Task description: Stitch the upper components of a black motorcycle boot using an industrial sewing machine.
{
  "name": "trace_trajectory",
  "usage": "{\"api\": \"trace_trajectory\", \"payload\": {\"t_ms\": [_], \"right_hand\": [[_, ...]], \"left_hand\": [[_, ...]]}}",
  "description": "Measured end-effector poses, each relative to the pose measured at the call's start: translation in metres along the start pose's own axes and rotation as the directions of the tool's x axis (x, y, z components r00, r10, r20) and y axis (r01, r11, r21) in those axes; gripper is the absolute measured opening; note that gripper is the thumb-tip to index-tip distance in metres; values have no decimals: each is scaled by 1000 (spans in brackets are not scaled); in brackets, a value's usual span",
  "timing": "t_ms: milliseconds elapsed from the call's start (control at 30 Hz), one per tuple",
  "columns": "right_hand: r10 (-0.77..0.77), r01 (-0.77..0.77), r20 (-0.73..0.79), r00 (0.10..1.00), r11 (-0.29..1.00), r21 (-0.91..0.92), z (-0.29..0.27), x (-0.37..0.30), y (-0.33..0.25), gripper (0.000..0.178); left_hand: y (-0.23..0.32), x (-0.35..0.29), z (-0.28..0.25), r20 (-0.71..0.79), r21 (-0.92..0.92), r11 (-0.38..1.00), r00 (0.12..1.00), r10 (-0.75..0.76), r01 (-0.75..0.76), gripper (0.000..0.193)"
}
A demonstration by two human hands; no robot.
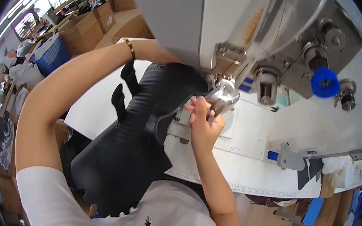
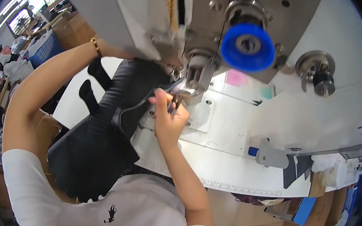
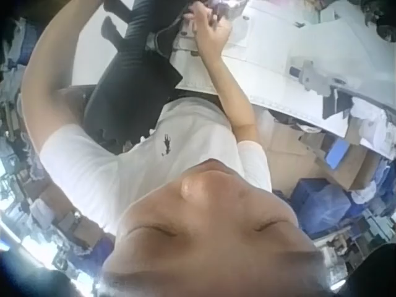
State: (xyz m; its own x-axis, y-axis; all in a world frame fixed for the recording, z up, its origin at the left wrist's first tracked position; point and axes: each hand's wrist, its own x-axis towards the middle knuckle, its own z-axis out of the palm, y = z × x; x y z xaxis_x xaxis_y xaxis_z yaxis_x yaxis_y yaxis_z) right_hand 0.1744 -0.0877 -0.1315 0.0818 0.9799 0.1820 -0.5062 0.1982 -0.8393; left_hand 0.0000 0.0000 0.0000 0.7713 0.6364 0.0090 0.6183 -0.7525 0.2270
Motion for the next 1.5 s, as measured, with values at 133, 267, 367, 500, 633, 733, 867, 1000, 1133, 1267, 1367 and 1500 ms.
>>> {"api": "trace_trajectory", "payload": {"t_ms": [133, 267, 367, 500, 633, 733, 867, 1000, 1133, 1267, 1367, 1500], "right_hand": [[-31, 69, 134, 990, 955, -288, -15, 6, 5, 28], [68, -18, 137, 988, 940, -341, -19, 9, -2, 38], [13, 40, 190, 982, 962, -270, -25, 4, -14, 31], [46, 41, 190, 981, 902, -429, -34, -7, -28, 27], [39, 76, 173, 984, 790, -608, -34, -12, -31, 29], [-45, 106, 115, 992, 781, -615, -30, -14, -23, 35], [-141, 158, 77, 987, 760, -630, -20, -22, -24, 39], [-175, 204, 107, 979, 760, -617, -31, -20, -20, 39], [-135, 175, 112, 985, 771, -612, -28, -18, -21, 37], [-164, 206, 124, 979, 779, -592, -28, -12, -22, 34], [-178, 223, 135, 975, 763, -607, -29, -6, -23, 32], [-168, 209, 124, 978, 781, -588, -30, -4, -25, 28]], "left_hand": [[-13, 1, 40, 13, -196, 827, 845, -535, 526, 72], [6, -8, 45, -13, -169, 759, 768, -640, 629, 73], [37, -16, 41, 92, -142, 723, 736, -671, 676, 63], [49, -8, 55, -144, -566, 728, 823, -549, 387, 54], [48, 20, 61, 145, -853, 361, 835, -531, 378, 43], [45, 24, 66, 97, -875, 378, 875, -474, 301, 40], [27, 23, 75, 115, -938, 253, 902, -417, 237, 35], [39, 28, 72, 127, -960, 183, 910, -396, 213, 36], [44, 24, 65, 68, -950, 242, 889, -453, 196, 54], [36, 28, 66, -33, -936, 333, 911, -410, 116, 47], [36, 31, 63, -23, -933, 340, 919, -393, 122, 38], [38, 33, 64, -80, -928, 364, 911, -405, 80, 29]]}}
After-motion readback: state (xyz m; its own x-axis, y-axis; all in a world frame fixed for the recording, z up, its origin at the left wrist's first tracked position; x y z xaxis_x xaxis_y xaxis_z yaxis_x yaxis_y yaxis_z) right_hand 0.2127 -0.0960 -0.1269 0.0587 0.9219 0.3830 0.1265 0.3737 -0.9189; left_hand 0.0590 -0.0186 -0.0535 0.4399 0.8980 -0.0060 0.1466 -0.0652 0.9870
